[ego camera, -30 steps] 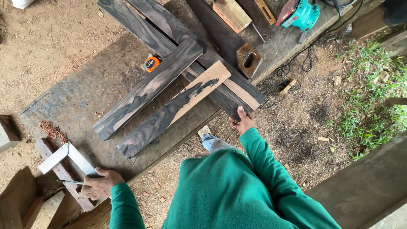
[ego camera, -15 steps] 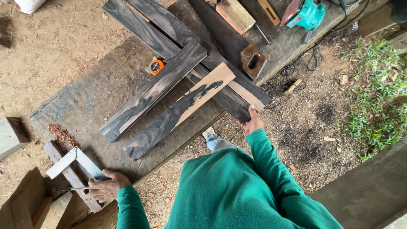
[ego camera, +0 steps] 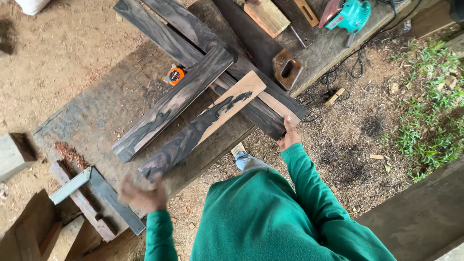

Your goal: The recorder uses a speed square, a measuring tape, and a pencil to measure and mark wood planks for cutting.

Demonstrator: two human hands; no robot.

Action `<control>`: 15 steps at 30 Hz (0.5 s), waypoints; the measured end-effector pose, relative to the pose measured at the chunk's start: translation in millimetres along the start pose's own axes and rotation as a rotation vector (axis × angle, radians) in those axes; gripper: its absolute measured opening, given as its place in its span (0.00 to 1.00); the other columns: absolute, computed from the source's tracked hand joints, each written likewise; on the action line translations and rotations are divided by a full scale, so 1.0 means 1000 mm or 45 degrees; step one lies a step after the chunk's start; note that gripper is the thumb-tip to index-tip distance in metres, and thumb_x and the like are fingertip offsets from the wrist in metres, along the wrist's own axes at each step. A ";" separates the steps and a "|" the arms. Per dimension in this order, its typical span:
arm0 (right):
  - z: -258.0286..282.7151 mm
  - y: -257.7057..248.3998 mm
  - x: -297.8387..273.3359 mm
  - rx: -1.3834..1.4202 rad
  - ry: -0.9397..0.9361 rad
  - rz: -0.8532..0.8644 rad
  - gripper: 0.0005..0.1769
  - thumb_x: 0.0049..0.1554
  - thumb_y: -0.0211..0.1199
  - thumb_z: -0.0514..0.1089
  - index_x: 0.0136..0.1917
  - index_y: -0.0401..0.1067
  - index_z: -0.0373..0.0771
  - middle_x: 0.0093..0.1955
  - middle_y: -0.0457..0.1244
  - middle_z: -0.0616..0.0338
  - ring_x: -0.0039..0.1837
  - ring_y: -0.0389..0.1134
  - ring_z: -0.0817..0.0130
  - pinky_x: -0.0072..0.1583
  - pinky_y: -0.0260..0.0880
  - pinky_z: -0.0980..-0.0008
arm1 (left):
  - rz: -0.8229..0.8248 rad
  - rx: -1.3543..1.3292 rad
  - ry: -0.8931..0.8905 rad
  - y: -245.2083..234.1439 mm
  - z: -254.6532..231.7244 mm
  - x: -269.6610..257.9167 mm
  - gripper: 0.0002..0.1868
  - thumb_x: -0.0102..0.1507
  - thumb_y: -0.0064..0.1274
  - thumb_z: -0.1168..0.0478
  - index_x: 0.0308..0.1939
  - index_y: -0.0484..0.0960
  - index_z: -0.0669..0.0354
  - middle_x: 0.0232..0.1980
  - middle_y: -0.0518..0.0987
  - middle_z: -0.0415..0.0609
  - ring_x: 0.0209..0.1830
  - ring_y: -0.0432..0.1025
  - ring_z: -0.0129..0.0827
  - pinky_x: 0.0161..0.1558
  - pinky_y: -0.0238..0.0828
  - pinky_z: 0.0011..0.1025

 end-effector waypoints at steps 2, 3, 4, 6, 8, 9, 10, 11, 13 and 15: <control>0.001 0.007 -0.005 0.060 -0.010 0.057 0.36 0.53 0.73 0.62 0.65 0.67 0.38 0.60 0.68 0.52 0.57 0.73 0.55 0.52 0.78 0.50 | 0.172 0.171 0.173 0.014 -0.052 0.010 0.53 0.58 0.61 0.29 0.75 0.64 0.61 0.71 0.64 0.66 0.73 0.57 0.54 0.73 0.52 0.58; 0.004 0.010 -0.007 0.135 -0.037 0.103 0.36 0.52 0.73 0.60 0.64 0.66 0.37 0.60 0.68 0.51 0.58 0.74 0.54 0.54 0.80 0.48 | 0.352 0.324 0.363 0.030 -0.083 0.014 0.56 0.53 0.64 0.29 0.74 0.66 0.61 0.72 0.66 0.68 0.72 0.59 0.54 0.72 0.49 0.58; 0.006 0.013 -0.006 0.136 -0.037 0.106 0.36 0.52 0.73 0.60 0.64 0.66 0.37 0.60 0.68 0.51 0.58 0.74 0.54 0.54 0.80 0.48 | 0.348 0.325 0.362 0.035 -0.095 0.019 0.56 0.53 0.64 0.29 0.74 0.66 0.61 0.72 0.66 0.68 0.72 0.59 0.54 0.72 0.49 0.58; 0.007 0.011 -0.007 0.092 -0.022 0.105 0.35 0.53 0.71 0.60 0.65 0.67 0.38 0.60 0.68 0.53 0.57 0.74 0.56 0.53 0.80 0.50 | 0.541 0.307 0.432 0.058 -0.125 0.023 0.61 0.48 0.66 0.30 0.74 0.65 0.63 0.65 0.68 0.63 0.69 0.61 0.56 0.73 0.48 0.56; 0.014 0.012 -0.010 0.113 -0.049 0.131 0.35 0.52 0.73 0.57 0.65 0.67 0.39 0.60 0.68 0.55 0.57 0.74 0.57 0.53 0.80 0.50 | 0.538 0.307 0.472 0.071 -0.130 0.022 0.61 0.49 0.66 0.29 0.74 0.66 0.63 0.65 0.68 0.63 0.68 0.61 0.57 0.73 0.49 0.55; 0.016 0.014 -0.012 0.124 -0.067 0.167 0.35 0.51 0.74 0.55 0.66 0.66 0.41 0.60 0.67 0.57 0.57 0.73 0.59 0.52 0.79 0.51 | 0.530 0.315 0.497 0.076 -0.133 0.021 0.60 0.49 0.66 0.28 0.74 0.67 0.62 0.64 0.69 0.62 0.67 0.61 0.57 0.73 0.50 0.54; 0.018 0.012 -0.009 0.135 -0.072 0.157 0.35 0.51 0.74 0.55 0.66 0.66 0.41 0.60 0.67 0.57 0.57 0.73 0.59 0.52 0.79 0.51 | 0.536 0.312 0.512 0.079 -0.134 0.022 0.60 0.49 0.66 0.28 0.74 0.67 0.62 0.64 0.69 0.62 0.67 0.61 0.57 0.73 0.50 0.54; 0.021 0.009 -0.006 0.108 -0.081 0.120 0.33 0.51 0.75 0.52 0.64 0.66 0.40 0.59 0.68 0.56 0.57 0.73 0.57 0.51 0.78 0.49 | 0.527 0.303 0.492 0.081 -0.135 0.024 0.60 0.49 0.66 0.28 0.74 0.67 0.62 0.65 0.69 0.61 0.67 0.61 0.57 0.73 0.51 0.53; 0.021 0.004 -0.001 0.089 -0.094 0.074 0.32 0.50 0.76 0.49 0.63 0.66 0.39 0.58 0.68 0.55 0.56 0.74 0.56 0.49 0.78 0.47 | 0.525 0.290 0.483 0.085 -0.134 0.027 0.60 0.49 0.65 0.28 0.74 0.67 0.61 0.65 0.69 0.61 0.67 0.62 0.57 0.73 0.52 0.52; 0.019 0.002 0.006 0.120 -0.074 0.100 0.29 0.51 0.76 0.46 0.62 0.69 0.37 0.57 0.69 0.55 0.56 0.74 0.57 0.51 0.80 0.47 | 0.559 0.350 0.475 0.091 -0.131 0.027 0.59 0.47 0.66 0.27 0.71 0.69 0.60 0.63 0.69 0.62 0.64 0.63 0.56 0.68 0.54 0.52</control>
Point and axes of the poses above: each hand's wrist, its own x-axis towards the middle knuckle, its own y-axis out of the palm, z = x × y, the point moved 7 cm from there along x, towards the middle knuckle
